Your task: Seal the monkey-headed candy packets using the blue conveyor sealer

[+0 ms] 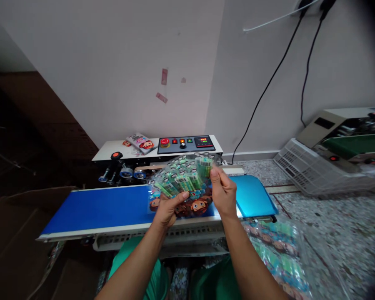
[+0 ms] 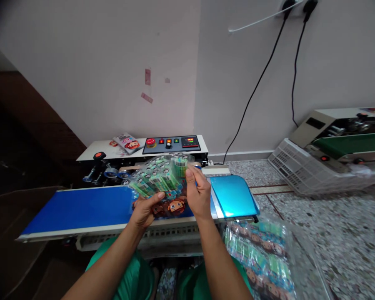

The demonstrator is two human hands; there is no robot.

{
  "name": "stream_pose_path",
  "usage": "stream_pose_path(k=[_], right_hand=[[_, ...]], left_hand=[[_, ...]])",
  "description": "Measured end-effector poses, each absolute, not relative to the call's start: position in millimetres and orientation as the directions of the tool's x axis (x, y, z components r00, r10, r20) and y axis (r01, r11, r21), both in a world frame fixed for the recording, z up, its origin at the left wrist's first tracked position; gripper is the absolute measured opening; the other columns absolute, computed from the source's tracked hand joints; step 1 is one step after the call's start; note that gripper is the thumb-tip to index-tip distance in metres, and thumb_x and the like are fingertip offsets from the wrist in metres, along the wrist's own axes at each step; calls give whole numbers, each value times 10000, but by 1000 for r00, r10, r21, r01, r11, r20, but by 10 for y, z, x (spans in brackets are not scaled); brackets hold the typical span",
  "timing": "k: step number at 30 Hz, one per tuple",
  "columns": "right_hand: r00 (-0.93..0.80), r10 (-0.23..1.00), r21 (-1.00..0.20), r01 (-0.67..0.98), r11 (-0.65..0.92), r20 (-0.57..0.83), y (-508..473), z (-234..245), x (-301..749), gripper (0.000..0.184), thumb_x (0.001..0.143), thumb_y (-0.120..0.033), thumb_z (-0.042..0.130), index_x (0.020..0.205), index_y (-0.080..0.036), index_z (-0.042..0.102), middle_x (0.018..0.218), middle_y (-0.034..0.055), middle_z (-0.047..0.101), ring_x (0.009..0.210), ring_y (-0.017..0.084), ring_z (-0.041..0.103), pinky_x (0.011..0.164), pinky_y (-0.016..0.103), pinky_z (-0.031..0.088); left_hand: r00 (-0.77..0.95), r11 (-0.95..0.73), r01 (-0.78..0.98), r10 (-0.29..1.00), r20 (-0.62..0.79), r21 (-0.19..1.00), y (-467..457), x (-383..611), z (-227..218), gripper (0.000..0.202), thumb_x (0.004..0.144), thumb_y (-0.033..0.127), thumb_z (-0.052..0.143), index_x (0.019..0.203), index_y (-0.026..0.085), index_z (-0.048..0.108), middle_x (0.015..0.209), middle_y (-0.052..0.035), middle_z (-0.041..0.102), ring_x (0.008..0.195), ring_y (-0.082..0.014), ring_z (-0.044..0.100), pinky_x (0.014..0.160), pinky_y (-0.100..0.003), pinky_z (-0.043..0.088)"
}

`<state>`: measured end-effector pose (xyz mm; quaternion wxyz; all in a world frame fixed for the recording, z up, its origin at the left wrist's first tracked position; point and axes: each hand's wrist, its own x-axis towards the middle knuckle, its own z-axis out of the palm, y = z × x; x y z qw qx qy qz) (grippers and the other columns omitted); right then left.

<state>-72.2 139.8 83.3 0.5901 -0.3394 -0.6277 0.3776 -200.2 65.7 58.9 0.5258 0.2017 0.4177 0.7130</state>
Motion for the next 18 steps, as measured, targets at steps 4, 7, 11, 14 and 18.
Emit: stream_pose_path(k=[4,7,11,14,18], right_hand=[[75,882,-877,-100,470,465,1456,789,-720,214,793,-327,619,950,-203,695,978,39,677,914,174,608,835,319,463],[123,923,-909,-167,382,365,1507,736,-728,202,725,-344,688,836,-176,680,795,17,673,735,138,598,703,274,472],[102,957,-927,-239,289,272,1533,700,-770,261,650,-350,748,731,-170,577,648,-44,572,604,85,512,583,208,416],[29,971,-934,-268,238,239,1523,689,-797,317,619,-351,769,766,-183,543,651,-62,542,598,76,485,568,193,393],[-65,970,-924,-323,202,234,1508,643,-784,291,722,-414,675,871,-179,588,754,-14,603,684,113,532,620,228,422]], left_hand=[[-362,-112,-579,923,-132,808,654,-2010,562,589,590,193,795,1141,158,590,902,-65,734,965,-287,655,929,-479,471],[-369,-140,-578,923,-105,804,655,-2007,563,593,591,183,792,1148,168,586,927,-59,731,971,-283,653,937,-471,468],[-328,-93,-597,935,-136,797,647,-1995,614,615,566,176,805,1142,166,589,909,-57,735,955,-278,660,954,-464,456],[-330,-97,-607,933,-140,788,640,-1976,658,628,547,173,813,1135,166,594,914,-66,735,923,-287,670,904,-467,492],[-347,-107,-627,925,-153,772,645,-1971,645,586,579,184,796,1129,159,596,908,-76,735,877,-295,682,841,-472,526]])
